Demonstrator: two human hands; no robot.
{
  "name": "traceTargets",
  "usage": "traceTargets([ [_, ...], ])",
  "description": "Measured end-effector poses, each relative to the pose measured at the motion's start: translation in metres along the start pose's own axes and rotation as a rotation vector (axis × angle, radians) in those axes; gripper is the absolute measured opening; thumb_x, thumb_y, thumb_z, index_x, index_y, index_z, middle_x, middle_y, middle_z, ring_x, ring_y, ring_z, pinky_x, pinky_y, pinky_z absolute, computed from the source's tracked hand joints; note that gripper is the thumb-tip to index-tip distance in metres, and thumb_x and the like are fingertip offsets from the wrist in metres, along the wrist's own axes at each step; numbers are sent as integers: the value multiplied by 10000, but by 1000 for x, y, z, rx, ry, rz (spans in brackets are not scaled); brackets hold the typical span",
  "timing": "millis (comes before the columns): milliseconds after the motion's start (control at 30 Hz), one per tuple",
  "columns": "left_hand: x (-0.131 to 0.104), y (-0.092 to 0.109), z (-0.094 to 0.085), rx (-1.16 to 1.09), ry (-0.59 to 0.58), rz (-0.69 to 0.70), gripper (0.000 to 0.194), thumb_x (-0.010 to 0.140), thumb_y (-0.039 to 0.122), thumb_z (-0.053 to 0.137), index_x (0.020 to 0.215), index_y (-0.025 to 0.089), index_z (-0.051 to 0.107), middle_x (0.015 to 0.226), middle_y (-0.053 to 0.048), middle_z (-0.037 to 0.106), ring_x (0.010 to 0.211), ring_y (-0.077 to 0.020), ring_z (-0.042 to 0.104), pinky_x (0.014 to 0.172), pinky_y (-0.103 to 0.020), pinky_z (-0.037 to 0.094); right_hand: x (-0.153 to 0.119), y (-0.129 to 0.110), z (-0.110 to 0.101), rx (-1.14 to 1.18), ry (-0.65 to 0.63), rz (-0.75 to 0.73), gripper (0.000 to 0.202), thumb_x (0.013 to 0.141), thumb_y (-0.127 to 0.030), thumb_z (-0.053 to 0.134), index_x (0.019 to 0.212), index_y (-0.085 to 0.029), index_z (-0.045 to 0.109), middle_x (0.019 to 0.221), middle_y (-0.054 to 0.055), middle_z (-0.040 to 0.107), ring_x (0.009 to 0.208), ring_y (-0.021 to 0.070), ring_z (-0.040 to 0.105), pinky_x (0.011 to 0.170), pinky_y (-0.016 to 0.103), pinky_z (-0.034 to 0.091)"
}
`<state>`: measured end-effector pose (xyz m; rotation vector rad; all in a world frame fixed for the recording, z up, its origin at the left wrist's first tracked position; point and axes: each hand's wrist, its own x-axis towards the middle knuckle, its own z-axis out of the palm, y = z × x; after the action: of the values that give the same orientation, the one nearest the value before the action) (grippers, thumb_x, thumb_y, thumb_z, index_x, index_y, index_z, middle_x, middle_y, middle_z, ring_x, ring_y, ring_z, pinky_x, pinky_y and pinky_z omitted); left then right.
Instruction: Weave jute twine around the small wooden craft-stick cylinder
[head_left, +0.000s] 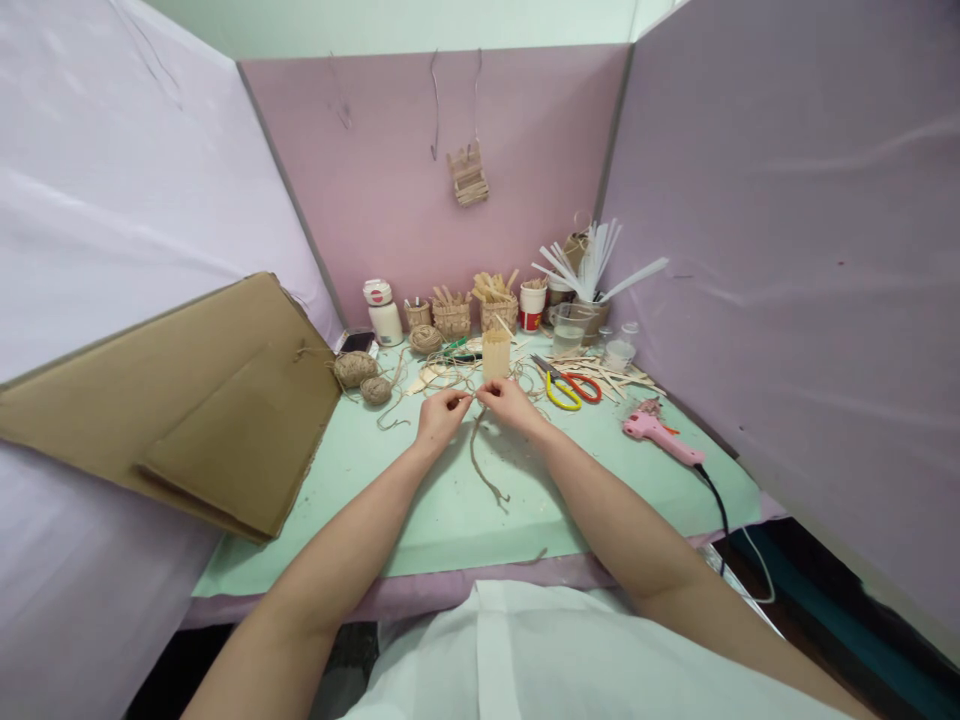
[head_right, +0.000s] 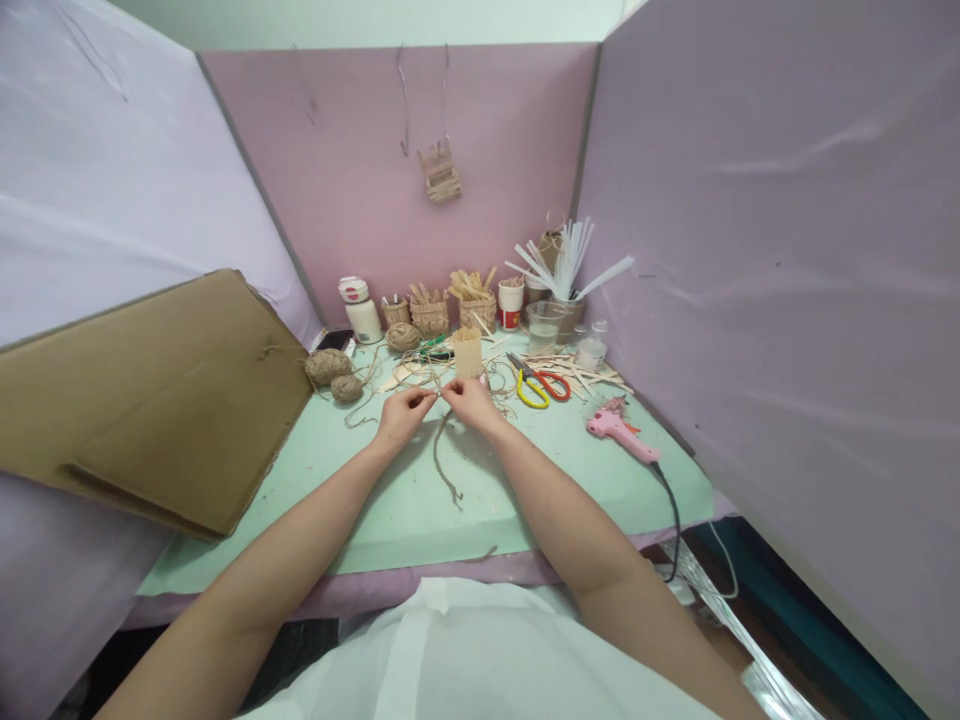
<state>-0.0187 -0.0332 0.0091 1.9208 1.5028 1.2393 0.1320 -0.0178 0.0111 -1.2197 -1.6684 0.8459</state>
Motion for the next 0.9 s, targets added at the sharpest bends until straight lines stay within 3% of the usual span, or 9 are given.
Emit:
traceTargets([
  [233, -1, 2, 0, -13, -5, 11, 231, 740, 327, 568, 807, 157, 709, 740, -39, 686, 665, -143, 573, 627, -241, 422, -2, -1, 0, 39, -33, 2, 244, 714, -364, 525, 694, -140, 618, 606, -10, 559, 650, 122, 500, 678, 251, 377],
  [500, 1, -1, 0, 92, -49, 113, 176, 743, 263, 565, 806, 186, 710, 795, -41, 677, 738, -151, 567, 711, -262, 431, 0, 2, 2, -46, -39, -70, 164, 732, -274, 510, 671, -145, 590, 622, -10, 548, 618, 116, 483, 586, 223, 346],
  [733, 4, -5, 0, -31, -121, 42, 181, 752, 235, 560, 853, 179, 699, 846, -39, 692, 778, -160, 597, 736, -269, 441, -2, -2, -1, -97, -106, -102, 212, 775, -312, 481, 672, -147, 566, 608, -20, 525, 607, 109, 449, 585, 216, 327],
  [900, 4, -3, -3, 98, -128, 106, 157, 743, 207, 577, 819, 189, 713, 823, -42, 693, 782, -166, 586, 743, -267, 426, -3, -3, -3, -243, -152, -153, 226, 805, -293, 457, 651, -150, 538, 617, -21, 534, 620, 106, 445, 654, 230, 315],
])
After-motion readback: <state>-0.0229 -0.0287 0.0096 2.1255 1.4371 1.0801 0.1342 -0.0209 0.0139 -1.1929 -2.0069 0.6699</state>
